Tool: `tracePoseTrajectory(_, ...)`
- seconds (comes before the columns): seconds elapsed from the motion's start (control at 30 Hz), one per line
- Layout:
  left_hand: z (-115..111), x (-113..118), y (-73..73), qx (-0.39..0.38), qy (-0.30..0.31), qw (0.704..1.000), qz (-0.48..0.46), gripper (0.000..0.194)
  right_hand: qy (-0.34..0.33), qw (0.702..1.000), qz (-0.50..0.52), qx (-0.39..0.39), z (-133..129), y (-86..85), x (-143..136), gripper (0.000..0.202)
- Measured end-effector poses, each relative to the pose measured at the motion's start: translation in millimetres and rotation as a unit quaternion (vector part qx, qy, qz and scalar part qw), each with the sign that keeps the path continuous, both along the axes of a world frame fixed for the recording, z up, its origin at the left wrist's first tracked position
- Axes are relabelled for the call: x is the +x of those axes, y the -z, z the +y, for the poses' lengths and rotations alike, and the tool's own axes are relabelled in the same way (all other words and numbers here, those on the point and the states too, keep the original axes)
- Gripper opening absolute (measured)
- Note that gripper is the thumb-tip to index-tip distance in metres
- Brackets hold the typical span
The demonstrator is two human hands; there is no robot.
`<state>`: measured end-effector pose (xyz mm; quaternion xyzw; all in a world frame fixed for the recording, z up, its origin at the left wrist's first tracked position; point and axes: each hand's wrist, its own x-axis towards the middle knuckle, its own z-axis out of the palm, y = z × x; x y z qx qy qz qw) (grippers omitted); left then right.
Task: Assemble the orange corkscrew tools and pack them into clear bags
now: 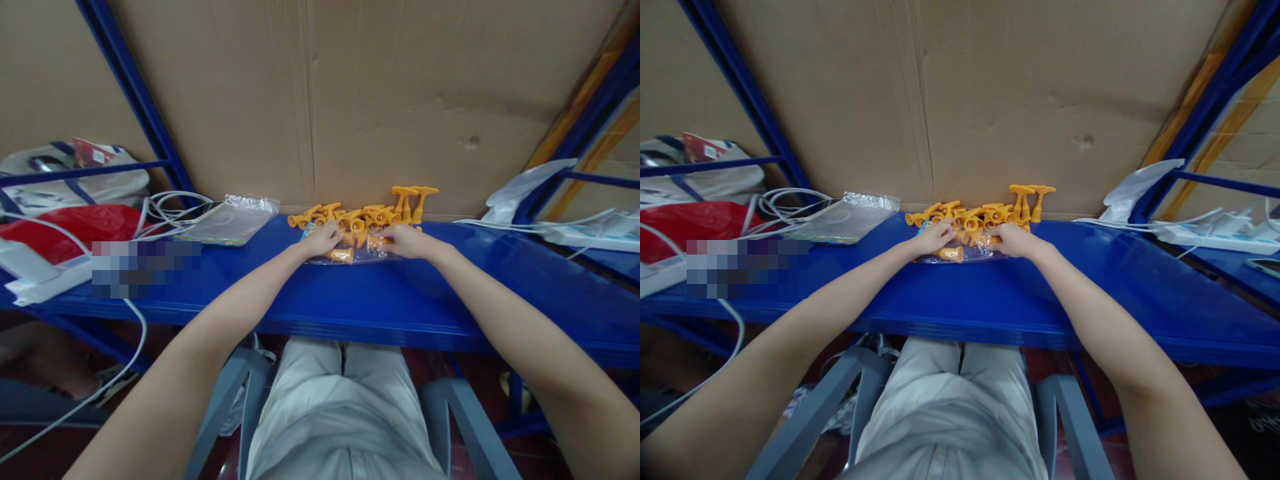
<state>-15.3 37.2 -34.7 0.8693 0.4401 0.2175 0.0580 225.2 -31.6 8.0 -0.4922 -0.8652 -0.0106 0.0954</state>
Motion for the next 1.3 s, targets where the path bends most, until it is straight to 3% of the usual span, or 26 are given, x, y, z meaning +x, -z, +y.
tracePoseTrajectory(0.27,-4.9,2.2,-5.0,0.019,-0.081,0.991,-0.103,0.024,-0.111,0.990,0.084,0.028,7.3,9.1,-8.3,0.025)
tracePoseTrajectory(0.53,-11.0,3.9,-10.0,-0.001,-0.104,0.990,-0.095,0.026,-0.090,0.981,0.172,0.010,10.6,19.8,-19.3,0.033)
tracePoseTrajectory(0.67,-13.2,3.2,-11.9,0.008,-0.108,0.991,-0.072,0.029,-0.058,0.986,0.156,0.025,9.8,14.9,-15.8,0.028)
tracePoseTrajectory(0.83,-22.6,-0.9,-19.6,0.029,-0.151,0.988,-0.027,0.031,0.006,0.995,0.042,0.095,7.7,4.3,5.6,0.024)
tracePoseTrajectory(0.97,-34.2,-5.6,-30.1,0.017,-0.213,0.977,0.023,0.037,0.054,0.998,-0.023,0.040,5.7,3.1,21.0,0.027)
tracePoseTrajectory(1.13,-38.2,-8.5,-36.0,0.000,-0.278,0.959,0.063,0.045,0.069,0.996,0.044,-0.021,8.3,11.3,18.5,0.035)
tracePoseTrajectory(1.3,-33.5,-10.3,-35.2,0.008,-0.278,0.958,0.071,0.046,0.128,0.975,0.174,-0.042,9.3,17.4,5.9,0.036)
